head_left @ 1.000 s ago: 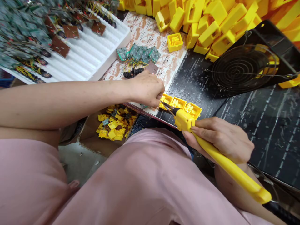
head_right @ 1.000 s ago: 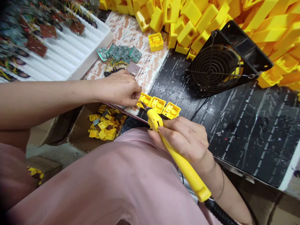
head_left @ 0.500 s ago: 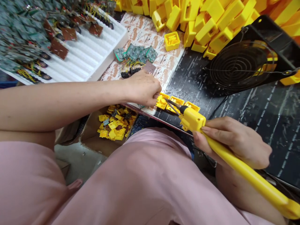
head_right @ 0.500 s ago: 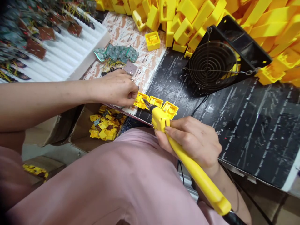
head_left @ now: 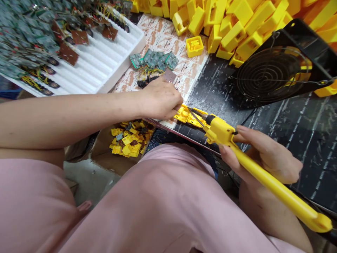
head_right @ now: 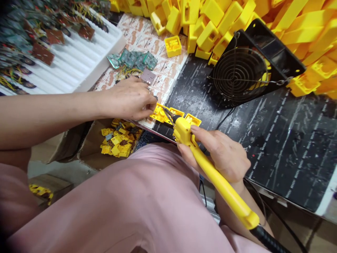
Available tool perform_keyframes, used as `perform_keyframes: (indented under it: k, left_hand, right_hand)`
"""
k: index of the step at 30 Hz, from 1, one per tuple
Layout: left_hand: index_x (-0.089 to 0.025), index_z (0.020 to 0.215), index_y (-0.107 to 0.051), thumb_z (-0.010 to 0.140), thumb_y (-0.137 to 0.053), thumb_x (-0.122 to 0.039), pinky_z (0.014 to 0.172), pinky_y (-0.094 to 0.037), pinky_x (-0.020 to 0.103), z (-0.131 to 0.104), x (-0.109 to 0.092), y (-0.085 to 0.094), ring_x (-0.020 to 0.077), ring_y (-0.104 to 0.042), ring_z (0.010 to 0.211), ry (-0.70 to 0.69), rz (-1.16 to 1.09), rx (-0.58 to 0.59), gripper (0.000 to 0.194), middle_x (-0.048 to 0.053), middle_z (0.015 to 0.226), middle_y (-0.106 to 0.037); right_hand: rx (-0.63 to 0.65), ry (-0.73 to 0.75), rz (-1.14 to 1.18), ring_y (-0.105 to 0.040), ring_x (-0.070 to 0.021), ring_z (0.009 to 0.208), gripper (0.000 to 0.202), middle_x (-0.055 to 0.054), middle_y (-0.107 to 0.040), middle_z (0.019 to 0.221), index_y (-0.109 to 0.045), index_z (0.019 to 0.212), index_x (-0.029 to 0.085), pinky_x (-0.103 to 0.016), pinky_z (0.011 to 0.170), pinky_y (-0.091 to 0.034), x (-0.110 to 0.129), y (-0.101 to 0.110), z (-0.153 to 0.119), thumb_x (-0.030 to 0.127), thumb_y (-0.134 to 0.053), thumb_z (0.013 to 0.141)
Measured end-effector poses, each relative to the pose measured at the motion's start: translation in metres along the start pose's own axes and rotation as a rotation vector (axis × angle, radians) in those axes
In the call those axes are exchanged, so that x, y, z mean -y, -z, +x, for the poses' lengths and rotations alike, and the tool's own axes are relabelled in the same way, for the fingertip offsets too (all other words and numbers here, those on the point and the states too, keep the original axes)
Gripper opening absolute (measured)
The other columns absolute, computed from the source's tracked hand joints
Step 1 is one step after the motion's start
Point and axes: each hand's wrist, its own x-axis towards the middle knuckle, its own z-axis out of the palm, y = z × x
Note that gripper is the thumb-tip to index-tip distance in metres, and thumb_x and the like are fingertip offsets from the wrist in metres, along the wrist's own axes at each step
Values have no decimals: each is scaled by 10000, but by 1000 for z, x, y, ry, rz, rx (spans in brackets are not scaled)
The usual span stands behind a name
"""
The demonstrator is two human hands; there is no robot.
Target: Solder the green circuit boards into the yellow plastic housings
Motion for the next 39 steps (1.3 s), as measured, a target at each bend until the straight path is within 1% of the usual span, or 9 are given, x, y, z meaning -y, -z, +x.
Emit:
perform_keyframes:
  k: [4,8,10,13,19,22,27,35,39]
  left_hand:
    - [-250,849,-790,862,-604,-268,1066,-430,402,-14,13,-9,224,-723,968,13,-173,-92,187,1,780,-750]
    - [-241,1020,-815,907,-570,-332,942,-506,341,-24,19,-30,196,-742,935,73,-472,-238,285,26,964,-825]
    - [-213,1014,-811,895,-566,-350,912,-522,343,-25,17,-41,195,-738,900,137,-549,-351,305,39,950,-827]
    - [-194,930,-797,886,-560,-360,1015,-493,410,-23,8,-52,202,-726,870,173,-529,-454,292,38,898,-821]
    - [-203,921,-786,905,-504,-333,1072,-424,505,-17,-4,-47,234,-704,890,137,-373,-385,311,56,867,-807]
    - [-200,889,-772,871,-509,-303,1071,-419,494,-14,-4,-40,218,-683,836,130,-336,-359,283,43,808,-776]
    - [-204,865,-763,834,-530,-281,1029,-422,479,-10,-3,-36,218,-675,821,132,-307,-321,247,33,779,-759]
    - [-196,862,-786,810,-535,-278,1016,-432,486,-4,-4,-26,253,-690,842,101,-205,-233,269,56,746,-739]
    - [-198,875,-797,824,-524,-268,951,-446,454,-4,-4,-25,253,-683,828,80,-163,-222,286,58,711,-717]
  right_hand:
    - [-48,-49,39,-761,-229,671,665,-16,-808,951,-647,1429,330,-356,591,-626,3,-4,-8,135,-852,827]
    - [-160,-113,131,-741,-245,636,496,-45,-802,904,-722,1263,292,-373,517,-599,3,-15,-13,115,-846,816]
    - [-186,-98,207,-734,-235,628,405,-42,-785,843,-728,1158,273,-350,489,-586,4,-21,-13,86,-834,815]
    - [-213,-83,230,-726,-216,618,344,-26,-767,802,-716,1080,260,-326,484,-579,7,-27,-11,70,-827,816]
    - [-168,-154,111,-748,-236,679,447,-32,-806,926,-714,1242,294,-375,590,-628,14,-29,-14,146,-846,841]
    - [-170,-134,196,-745,-230,692,415,-17,-791,870,-710,1157,292,-356,577,-619,15,-31,-15,117,-860,812]
    - [-91,-58,120,-714,-199,606,290,-2,-764,781,-648,954,272,-328,496,-569,14,-31,-7,134,-862,816]
    - [-10,123,44,-731,-168,579,264,12,-751,708,-604,872,237,-262,482,-580,17,-27,11,130,-844,845]
    - [-72,-18,93,-733,-159,628,238,14,-762,783,-649,914,246,-274,551,-625,20,-22,7,127,-843,842]
